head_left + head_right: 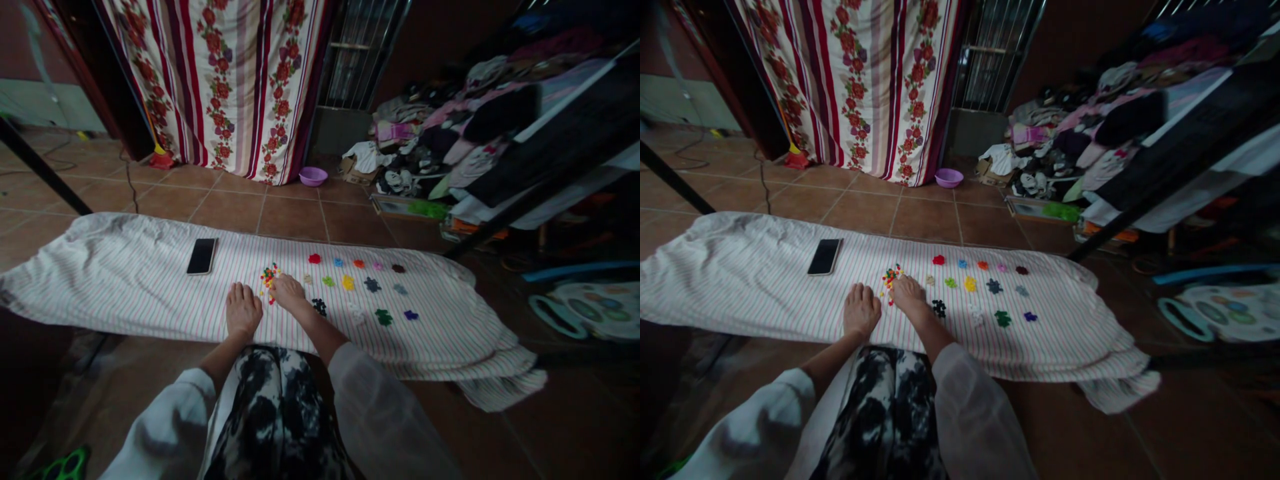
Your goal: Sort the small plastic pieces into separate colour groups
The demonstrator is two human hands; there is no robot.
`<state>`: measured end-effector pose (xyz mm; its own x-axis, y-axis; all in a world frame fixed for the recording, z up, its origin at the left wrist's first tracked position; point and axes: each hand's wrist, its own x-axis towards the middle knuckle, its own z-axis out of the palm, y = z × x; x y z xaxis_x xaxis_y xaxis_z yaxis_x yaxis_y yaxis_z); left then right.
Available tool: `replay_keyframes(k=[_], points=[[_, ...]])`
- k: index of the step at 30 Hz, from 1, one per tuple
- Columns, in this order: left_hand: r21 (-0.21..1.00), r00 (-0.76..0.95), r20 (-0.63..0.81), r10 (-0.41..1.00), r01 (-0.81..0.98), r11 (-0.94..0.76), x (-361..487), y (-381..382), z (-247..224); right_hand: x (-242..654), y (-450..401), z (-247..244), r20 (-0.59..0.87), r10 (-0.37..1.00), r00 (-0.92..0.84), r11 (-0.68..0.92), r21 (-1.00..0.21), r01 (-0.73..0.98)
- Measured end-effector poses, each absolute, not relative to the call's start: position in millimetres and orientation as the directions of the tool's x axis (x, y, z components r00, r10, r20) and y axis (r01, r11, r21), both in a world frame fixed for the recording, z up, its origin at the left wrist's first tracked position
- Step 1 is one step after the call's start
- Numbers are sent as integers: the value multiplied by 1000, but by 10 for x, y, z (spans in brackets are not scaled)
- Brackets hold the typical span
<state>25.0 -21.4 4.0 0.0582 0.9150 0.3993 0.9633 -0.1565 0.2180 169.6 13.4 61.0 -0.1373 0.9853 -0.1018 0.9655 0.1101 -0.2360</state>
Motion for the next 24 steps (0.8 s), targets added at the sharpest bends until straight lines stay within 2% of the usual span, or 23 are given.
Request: replay_keyframes(k=[6,9,18,24], points=[[214,63,426,903,962,-168,248,-208,26,1650,162,618,-141,988,-56,26,-205,978],[218,60,414,908,962,-163,250,-215,51,1683,146,613,-126,991,-36,5,-243,970],[202,72,428,901,964,-173,252,-223,85,2015,199,450,-11,997,79,-70,-590,804],[205,72,396,916,965,-165,254,-224,81,2413,344,319,14,976,219,-145,-706,693]])
